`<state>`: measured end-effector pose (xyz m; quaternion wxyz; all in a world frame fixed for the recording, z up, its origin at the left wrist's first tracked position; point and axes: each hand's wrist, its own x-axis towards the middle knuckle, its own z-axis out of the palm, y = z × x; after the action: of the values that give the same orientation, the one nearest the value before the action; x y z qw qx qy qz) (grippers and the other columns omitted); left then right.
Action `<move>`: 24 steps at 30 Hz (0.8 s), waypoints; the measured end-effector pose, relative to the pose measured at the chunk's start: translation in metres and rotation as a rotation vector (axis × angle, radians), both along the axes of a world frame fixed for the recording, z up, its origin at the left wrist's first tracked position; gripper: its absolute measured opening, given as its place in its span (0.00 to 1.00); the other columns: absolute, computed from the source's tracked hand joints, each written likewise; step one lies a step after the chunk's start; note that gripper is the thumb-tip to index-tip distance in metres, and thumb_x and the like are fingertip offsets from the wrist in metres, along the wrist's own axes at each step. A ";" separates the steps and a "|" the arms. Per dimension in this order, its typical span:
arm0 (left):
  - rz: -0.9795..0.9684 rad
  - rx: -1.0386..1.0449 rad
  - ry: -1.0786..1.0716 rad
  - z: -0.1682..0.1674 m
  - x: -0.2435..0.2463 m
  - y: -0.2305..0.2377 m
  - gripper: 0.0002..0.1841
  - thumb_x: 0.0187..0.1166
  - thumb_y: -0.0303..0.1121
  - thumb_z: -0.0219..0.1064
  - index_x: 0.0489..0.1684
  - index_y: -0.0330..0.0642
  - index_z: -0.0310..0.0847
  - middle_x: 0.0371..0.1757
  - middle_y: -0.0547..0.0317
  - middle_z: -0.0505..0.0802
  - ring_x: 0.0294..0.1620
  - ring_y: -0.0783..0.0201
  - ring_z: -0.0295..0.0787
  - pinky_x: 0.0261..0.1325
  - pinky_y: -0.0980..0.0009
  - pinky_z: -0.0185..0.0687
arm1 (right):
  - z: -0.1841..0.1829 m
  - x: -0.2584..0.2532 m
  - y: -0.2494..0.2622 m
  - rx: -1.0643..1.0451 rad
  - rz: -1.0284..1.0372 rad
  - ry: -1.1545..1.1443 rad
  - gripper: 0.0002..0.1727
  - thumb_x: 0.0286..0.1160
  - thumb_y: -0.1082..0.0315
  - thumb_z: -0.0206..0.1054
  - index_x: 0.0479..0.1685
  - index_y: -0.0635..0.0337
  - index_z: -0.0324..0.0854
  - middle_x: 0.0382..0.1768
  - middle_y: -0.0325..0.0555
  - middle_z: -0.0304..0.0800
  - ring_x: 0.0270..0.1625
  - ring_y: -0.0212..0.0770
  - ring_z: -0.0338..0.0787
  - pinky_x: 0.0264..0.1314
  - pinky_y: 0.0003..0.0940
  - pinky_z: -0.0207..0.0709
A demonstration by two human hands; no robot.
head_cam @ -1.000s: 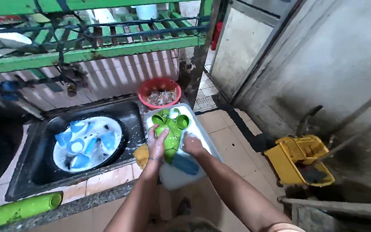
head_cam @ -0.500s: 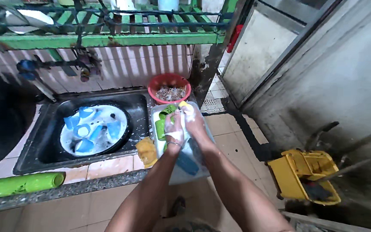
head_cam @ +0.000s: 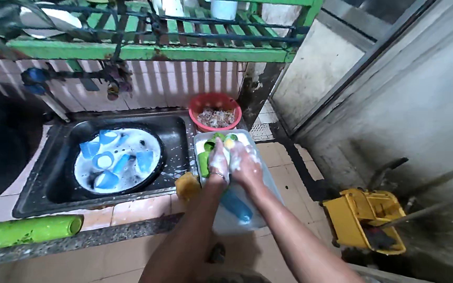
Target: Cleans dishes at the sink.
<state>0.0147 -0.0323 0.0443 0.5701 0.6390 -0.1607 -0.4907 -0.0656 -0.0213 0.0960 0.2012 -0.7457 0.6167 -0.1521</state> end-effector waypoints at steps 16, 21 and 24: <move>-0.611 0.292 -1.105 0.033 -0.018 0.010 0.52 0.69 0.40 0.76 0.97 0.55 0.45 0.77 0.46 0.85 0.71 0.45 0.86 0.64 0.42 0.83 | 0.016 -0.014 -0.053 0.230 0.194 0.180 0.24 0.87 0.55 0.56 0.73 0.57 0.79 0.67 0.65 0.85 0.69 0.67 0.85 0.65 0.74 0.76; -0.466 0.224 -1.073 0.028 -0.040 0.007 0.56 0.65 0.48 0.79 0.97 0.55 0.45 0.72 0.45 0.88 0.64 0.45 0.91 0.61 0.41 0.86 | 0.027 -0.038 -0.071 0.229 0.320 0.149 0.22 0.88 0.56 0.54 0.68 0.59 0.82 0.61 0.64 0.88 0.64 0.65 0.88 0.60 0.70 0.79; -0.281 -0.056 -0.788 0.023 -0.049 0.013 0.48 0.47 0.40 0.90 0.79 0.45 0.74 0.71 0.39 0.84 0.70 0.43 0.83 0.71 0.43 0.81 | -0.012 -0.069 -0.127 0.587 0.445 -0.417 0.26 0.95 0.52 0.48 0.70 0.61 0.82 0.63 0.57 0.88 0.65 0.50 0.87 0.69 0.56 0.79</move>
<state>-0.0345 -0.0191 0.0677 0.4097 0.7340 -0.4654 -0.2771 -0.1347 -0.1488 0.0840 0.5537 -0.7247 0.4040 -0.0705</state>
